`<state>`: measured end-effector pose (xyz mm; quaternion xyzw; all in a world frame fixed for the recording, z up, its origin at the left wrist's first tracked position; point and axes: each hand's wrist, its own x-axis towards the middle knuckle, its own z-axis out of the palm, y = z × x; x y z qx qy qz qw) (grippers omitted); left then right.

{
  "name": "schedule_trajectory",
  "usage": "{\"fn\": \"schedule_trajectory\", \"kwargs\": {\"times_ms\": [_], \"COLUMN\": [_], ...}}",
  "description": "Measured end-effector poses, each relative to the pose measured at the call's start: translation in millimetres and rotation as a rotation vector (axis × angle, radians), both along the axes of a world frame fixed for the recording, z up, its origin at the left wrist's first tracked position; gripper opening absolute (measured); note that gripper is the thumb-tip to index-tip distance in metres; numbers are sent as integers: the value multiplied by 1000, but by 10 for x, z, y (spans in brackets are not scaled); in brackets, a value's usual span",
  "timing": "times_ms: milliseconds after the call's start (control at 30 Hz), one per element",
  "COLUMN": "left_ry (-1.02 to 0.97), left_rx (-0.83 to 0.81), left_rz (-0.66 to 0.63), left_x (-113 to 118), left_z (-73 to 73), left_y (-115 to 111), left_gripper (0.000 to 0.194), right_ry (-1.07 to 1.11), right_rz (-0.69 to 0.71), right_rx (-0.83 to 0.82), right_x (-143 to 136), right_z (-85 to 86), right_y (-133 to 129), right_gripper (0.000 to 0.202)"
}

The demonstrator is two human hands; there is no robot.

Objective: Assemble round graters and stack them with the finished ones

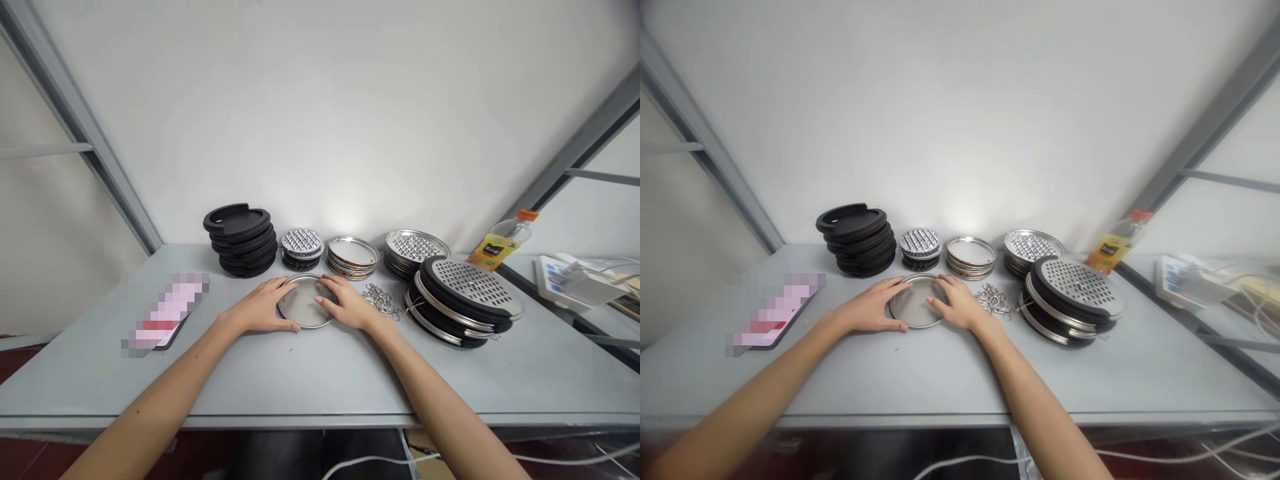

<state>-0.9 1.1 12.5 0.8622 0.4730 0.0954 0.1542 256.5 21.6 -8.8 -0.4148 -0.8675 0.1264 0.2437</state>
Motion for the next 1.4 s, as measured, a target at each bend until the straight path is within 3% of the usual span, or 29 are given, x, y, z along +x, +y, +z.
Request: {"fn": "schedule_trajectory", "kwargs": {"times_ms": [700, 967, 1200, 1400], "left_ry": [17, -3, 16, 34], "left_rx": [-16, 10, 13, 53], "left_rz": [-1, -28, -30, -58], "left_x": [12, 3, 7, 39], "left_z": [32, 2, -27, -26], "left_y": [-21, -10, 0, -5], "left_gripper": [99, 93, 92, 89], "right_ry": [3, 52, 96, 60], "right_rz": [1, 26, -51, -87], "right_rx": [18, 6, 153, 283], "right_x": [19, -9, -72, -259], "right_z": [-35, 12, 3, 224], "right_y": [24, -22, 0, 180], "right_gripper": [48, 61, 63, 49]}}
